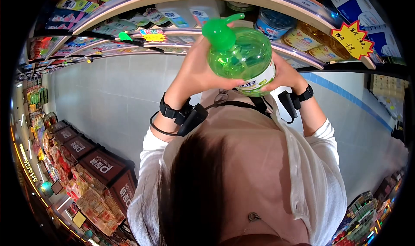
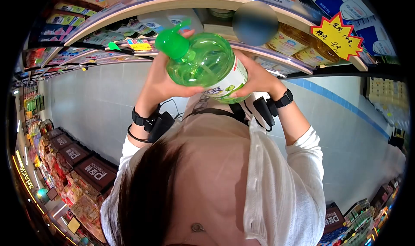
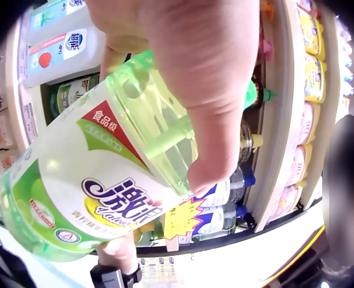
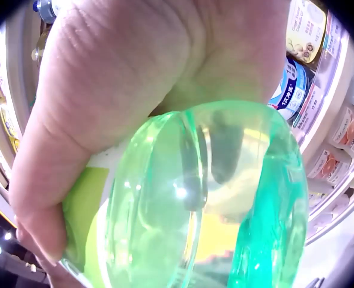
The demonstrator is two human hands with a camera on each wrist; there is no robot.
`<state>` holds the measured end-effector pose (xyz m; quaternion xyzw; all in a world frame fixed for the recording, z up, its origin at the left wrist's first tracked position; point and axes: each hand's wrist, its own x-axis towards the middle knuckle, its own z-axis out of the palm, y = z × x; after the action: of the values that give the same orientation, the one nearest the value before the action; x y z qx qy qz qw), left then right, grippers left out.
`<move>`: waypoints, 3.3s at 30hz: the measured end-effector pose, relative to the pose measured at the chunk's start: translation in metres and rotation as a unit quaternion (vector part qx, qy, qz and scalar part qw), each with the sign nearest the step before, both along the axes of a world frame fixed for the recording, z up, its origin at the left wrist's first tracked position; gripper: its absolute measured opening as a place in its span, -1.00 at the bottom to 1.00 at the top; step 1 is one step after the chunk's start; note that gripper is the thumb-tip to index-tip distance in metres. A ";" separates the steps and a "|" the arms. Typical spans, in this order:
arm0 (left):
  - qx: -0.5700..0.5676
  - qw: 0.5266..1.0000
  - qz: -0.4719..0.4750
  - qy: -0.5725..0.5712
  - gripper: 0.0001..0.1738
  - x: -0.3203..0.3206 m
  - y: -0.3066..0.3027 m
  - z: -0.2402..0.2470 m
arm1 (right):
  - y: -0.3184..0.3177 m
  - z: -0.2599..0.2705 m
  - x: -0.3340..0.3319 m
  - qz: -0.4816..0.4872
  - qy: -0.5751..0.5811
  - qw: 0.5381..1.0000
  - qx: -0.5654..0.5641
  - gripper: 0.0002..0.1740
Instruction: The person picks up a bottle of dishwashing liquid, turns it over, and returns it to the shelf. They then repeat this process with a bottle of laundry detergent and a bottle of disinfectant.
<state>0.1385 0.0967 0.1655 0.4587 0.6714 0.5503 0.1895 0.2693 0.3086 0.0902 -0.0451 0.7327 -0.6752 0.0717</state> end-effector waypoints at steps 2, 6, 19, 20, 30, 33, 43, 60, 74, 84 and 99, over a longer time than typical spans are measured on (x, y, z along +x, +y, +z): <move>-0.022 0.999 0.001 0.034 -0.02 0.003 0.000 -0.002 | 0.004 0.001 0.001 0.012 0.000 1.000 0.025 0.21; -0.062 0.994 0.017 0.091 0.01 0.010 0.004 -0.005 | 0.008 0.009 0.004 0.020 -0.001 0.997 0.079 0.14; -0.082 0.947 0.160 0.265 0.03 -0.026 0.057 -0.067 | -0.016 -0.024 -0.056 -0.256 0.054 0.964 0.050 0.12; -0.082 0.946 0.157 0.272 0.02 -0.033 0.062 -0.070 | -0.015 -0.026 -0.058 -0.254 0.021 0.966 -0.034 0.06; -0.112 0.920 0.061 0.370 -0.01 -0.077 0.079 -0.081 | -0.015 -0.025 -0.072 -0.280 -0.097 0.907 -0.298 -0.16; -0.122 0.914 0.026 0.385 -0.02 -0.089 0.081 -0.090 | -0.016 -0.047 -0.079 -0.306 -0.073 0.906 -0.285 -0.15; -0.119 0.934 -0.013 0.338 -0.23 -0.111 0.091 -0.097 | -0.013 -0.044 -0.095 -0.340 -0.039 0.904 -0.255 -0.37; -0.140 0.939 -0.082 0.304 -0.42 -0.126 0.102 -0.121 | 0.001 -0.075 -0.110 -0.379 -0.071 0.907 -0.171 -0.47; -0.083 0.934 0.070 0.339 -0.40 -0.126 0.107 -0.158 | 0.002 -0.105 -0.125 -0.371 -0.148 0.916 0.045 -0.27; -0.124 0.953 0.077 0.267 -0.51 -0.117 0.114 -0.131 | 0.013 -0.069 -0.121 -0.368 -0.161 0.916 0.028 -0.24; -0.168 0.932 0.151 0.284 -0.65 -0.127 0.148 -0.136 | 0.028 -0.102 -0.142 -0.391 -0.125 0.899 0.152 -0.33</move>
<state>0.0112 0.2446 0.0298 0.4503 0.8413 0.2983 -0.0202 0.1270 0.3365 -0.0115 0.3419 0.7700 -0.5291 -0.1012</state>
